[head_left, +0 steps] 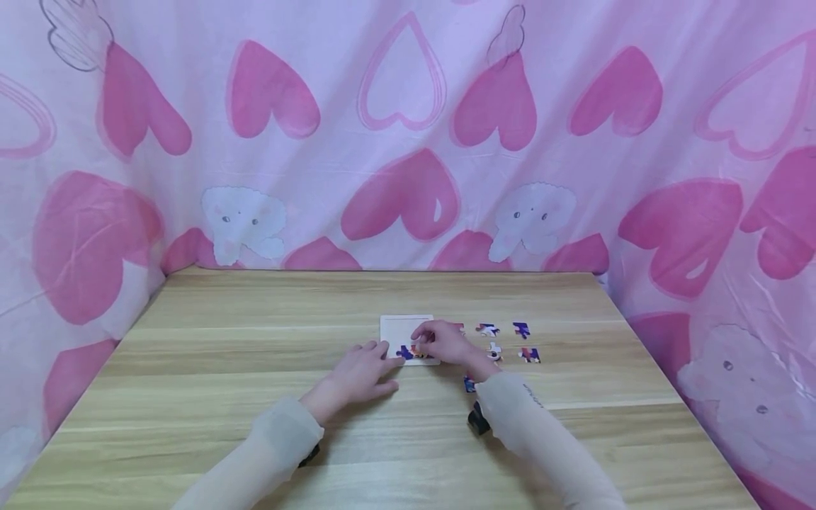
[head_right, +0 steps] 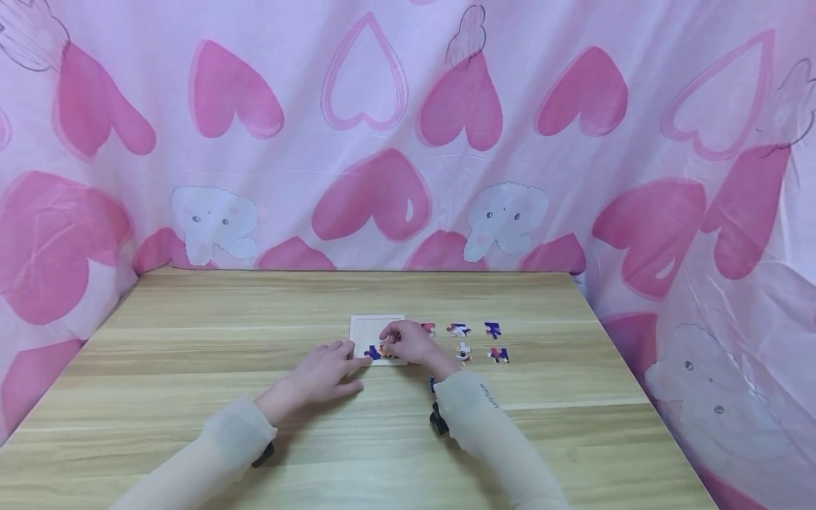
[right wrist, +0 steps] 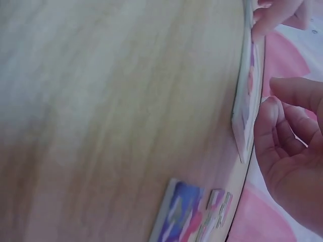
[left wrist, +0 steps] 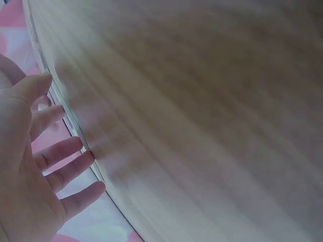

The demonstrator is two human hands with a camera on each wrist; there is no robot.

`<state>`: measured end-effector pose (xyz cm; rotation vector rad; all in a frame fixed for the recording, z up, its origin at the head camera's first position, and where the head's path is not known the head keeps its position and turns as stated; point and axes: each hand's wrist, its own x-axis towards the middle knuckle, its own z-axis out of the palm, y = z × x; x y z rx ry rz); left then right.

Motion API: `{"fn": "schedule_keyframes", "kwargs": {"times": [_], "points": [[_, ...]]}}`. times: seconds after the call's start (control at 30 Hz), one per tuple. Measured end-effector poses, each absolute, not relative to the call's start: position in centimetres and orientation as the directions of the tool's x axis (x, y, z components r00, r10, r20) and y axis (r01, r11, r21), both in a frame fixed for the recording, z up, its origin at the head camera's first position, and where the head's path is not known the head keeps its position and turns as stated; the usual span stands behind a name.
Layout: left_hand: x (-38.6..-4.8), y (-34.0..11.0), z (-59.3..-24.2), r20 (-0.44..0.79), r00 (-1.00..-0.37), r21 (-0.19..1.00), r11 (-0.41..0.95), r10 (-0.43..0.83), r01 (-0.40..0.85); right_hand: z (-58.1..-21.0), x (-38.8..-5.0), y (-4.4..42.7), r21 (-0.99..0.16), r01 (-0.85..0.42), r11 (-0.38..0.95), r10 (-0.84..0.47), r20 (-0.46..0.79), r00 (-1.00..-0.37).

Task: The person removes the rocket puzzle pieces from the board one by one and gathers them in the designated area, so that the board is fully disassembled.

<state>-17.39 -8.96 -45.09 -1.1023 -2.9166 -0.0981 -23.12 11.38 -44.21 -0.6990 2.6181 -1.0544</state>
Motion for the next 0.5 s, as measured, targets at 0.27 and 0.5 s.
{"fn": "schedule_keyframes", "kwargs": {"times": [0.27,0.5], "points": [[-17.40,-8.97,-45.20,0.051,-0.749,0.057,0.747,0.661,0.663,-44.57,-23.25,10.97,-0.660,-0.340,0.669,-0.518,-0.086,-0.851],[-17.49,-8.96,-45.16,0.084,-0.752,0.077,0.748,0.654,0.659,-44.90,-23.46,10.84,-0.643,-0.344,0.684,-0.508,-0.082,-0.857]]}}
